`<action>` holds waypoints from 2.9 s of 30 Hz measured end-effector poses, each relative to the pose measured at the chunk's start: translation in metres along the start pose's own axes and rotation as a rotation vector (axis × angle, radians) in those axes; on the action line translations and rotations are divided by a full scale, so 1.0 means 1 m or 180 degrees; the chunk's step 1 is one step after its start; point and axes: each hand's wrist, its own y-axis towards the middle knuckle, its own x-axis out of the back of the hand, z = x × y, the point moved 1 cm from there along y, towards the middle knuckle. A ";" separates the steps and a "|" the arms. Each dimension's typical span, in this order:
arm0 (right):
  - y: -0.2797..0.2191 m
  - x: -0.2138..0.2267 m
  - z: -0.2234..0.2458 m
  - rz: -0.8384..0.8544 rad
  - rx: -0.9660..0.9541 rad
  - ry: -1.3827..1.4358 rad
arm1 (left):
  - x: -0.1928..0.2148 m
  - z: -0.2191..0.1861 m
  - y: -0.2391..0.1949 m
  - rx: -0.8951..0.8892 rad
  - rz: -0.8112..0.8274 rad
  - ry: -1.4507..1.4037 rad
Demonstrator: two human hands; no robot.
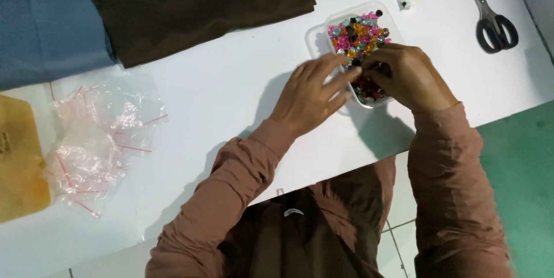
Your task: The person sorts small, round, metallic buttons from a plastic bag onto a white table. They arrange the buttons into a small group, then pick them up and place them into a new plastic bag. The person also handles a container of colorful beads and picks out several pink ones.
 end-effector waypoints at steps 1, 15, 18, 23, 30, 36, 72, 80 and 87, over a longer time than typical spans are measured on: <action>-0.001 0.003 0.000 0.0007 0.0015 0.0009 | 0.011 0.001 0.014 0.0014 0.0002 0.0013; -0.012 0.016 -0.005 -0.0197 -0.0330 0.0849 | -0.039 0.007 0.093 0.0854 0.1054 0.1389; -0.013 0.026 0.010 -0.0107 -0.0245 0.0456 | -0.037 0.009 0.090 0.0755 0.0749 0.1109; -0.014 0.032 0.016 -0.0058 -0.0527 0.0945 | 0.003 0.014 0.071 0.1001 0.0221 -0.0637; -0.001 -0.007 0.045 -0.0451 0.0167 0.1542 | 0.068 0.029 0.008 0.1311 -0.0435 -0.2241; 0.035 -0.072 0.098 -0.0650 0.0894 0.1158 | 0.100 0.067 -0.045 0.1523 -0.0314 -0.1712; 0.025 -0.072 0.106 -0.1076 0.0658 0.1781 | 0.106 0.072 -0.053 0.1035 0.0070 -0.1492; -0.016 0.008 0.027 -0.0611 0.0426 0.0100 | 0.076 0.025 -0.010 0.0298 0.0138 -0.1118; -0.009 -0.006 -0.006 -0.0022 0.0564 -0.0281 | 0.004 -0.024 0.037 -0.0308 0.0214 -0.1020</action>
